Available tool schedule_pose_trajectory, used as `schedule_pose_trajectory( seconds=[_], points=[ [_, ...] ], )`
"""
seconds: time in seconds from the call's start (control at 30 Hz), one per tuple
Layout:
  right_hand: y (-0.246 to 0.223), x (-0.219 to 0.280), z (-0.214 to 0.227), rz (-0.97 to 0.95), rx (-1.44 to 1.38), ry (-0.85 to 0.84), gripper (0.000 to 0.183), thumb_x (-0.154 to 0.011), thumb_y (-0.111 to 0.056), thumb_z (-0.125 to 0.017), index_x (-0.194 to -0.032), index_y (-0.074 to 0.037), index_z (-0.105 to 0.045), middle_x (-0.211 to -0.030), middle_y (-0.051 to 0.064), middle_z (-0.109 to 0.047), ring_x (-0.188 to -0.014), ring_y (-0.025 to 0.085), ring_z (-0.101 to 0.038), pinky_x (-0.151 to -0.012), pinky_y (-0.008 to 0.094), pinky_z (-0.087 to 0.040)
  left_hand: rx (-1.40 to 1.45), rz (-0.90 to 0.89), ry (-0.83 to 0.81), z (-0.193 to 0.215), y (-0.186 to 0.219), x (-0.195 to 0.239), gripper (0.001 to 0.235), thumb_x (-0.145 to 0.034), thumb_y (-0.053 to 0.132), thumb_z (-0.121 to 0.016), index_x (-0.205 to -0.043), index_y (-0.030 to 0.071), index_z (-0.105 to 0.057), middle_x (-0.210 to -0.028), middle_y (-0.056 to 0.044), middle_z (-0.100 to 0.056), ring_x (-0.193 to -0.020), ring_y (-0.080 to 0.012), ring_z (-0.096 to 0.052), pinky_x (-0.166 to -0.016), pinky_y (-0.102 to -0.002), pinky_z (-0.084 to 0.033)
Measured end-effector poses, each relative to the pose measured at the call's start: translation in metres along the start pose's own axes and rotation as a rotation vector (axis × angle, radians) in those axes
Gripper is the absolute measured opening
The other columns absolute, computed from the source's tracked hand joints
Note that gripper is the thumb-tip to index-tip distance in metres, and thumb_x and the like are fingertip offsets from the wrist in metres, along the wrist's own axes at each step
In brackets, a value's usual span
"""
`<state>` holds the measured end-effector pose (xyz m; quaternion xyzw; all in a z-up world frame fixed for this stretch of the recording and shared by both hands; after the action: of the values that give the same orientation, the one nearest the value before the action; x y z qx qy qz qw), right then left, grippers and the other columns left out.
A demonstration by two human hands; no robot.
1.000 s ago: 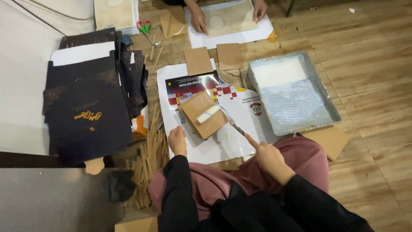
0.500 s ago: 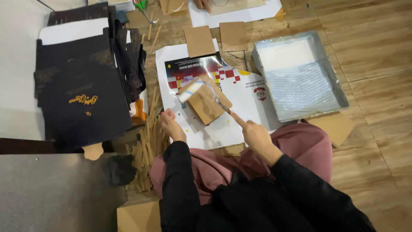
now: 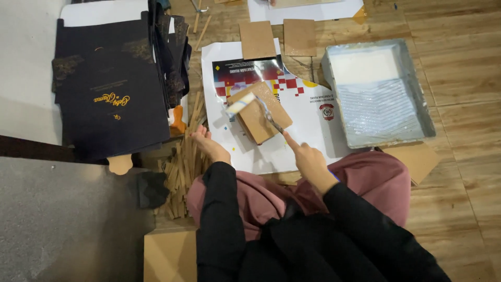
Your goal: Applying adhesive to cardboard pieces using a roller and assembling them into stacks or folded shapes.
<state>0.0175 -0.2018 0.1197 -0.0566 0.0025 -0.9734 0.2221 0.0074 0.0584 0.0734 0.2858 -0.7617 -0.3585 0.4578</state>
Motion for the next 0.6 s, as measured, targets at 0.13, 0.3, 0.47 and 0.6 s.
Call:
schedule_pose_trajectory(
  seconds=[0.13, 0.3, 0.47, 0.6],
  points=[
    [-0.016, -0.017, 0.014, 0.001, -0.019, -0.011, 0.065, -0.081, -0.004, -0.046, -0.138, -0.03, -0.031, -0.067, 0.007, -0.059, -0.057, 0.027, -0.065, -0.052, 0.037, -0.055, 0.02, 0.029, 0.011, 0.002, -0.001, -0.003, 0.059, -0.092, 0.054, -0.025, -0.126, 0.012, -0.048, -0.131, -0.012, -0.037, -0.123, -0.0275, -0.034, -0.108, -0.046, -0.01],
    [-0.003, 0.015, 0.011, -0.001, 0.047, -0.061, 0.072, -0.082, -0.004, -0.047, -0.142, -0.033, -0.019, -0.071, 0.008, -0.06, -0.061, 0.027, -0.067, -0.055, 0.039, -0.056, 0.043, 0.059, -0.025, 0.003, -0.011, -0.012, 0.071, -0.087, 0.067, -0.024, -0.129, 0.014, -0.043, -0.135, -0.011, -0.031, -0.127, -0.0284, -0.029, -0.108, -0.049, -0.006],
    [0.032, 0.091, 0.006, 0.004, 0.118, -0.036, 0.071, -0.079, -0.01, -0.046, -0.14, -0.035, -0.02, -0.067, 0.007, -0.056, -0.054, 0.027, -0.065, -0.051, 0.038, -0.055, 0.015, 0.075, -0.043, -0.004, -0.001, -0.003, 0.073, -0.088, 0.066, -0.021, -0.133, 0.012, -0.037, -0.138, -0.013, -0.027, -0.13, -0.0292, -0.026, -0.108, -0.047, -0.005],
    [0.041, 0.115, 0.013, -0.025, 0.115, -0.028, 0.067, -0.081, -0.015, -0.043, -0.14, -0.038, -0.02, -0.065, 0.006, -0.054, -0.051, 0.028, -0.063, -0.05, 0.038, -0.055, 0.008, 0.052, -0.039, -0.01, 0.009, 0.013, 0.06, -0.092, 0.055, -0.02, -0.129, 0.012, -0.04, -0.135, -0.012, -0.03, -0.129, -0.0282, -0.028, -0.108, -0.048, -0.006]
  ],
)
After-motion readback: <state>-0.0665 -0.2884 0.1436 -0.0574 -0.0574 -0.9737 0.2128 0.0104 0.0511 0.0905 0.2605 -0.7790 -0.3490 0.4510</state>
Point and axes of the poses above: each hand's wrist, its own x-axis away from the middle knuckle, its own z-axis out of the back of the hand, y = z × x, the point moved 4 cm from there along -x, towards the middle knuckle
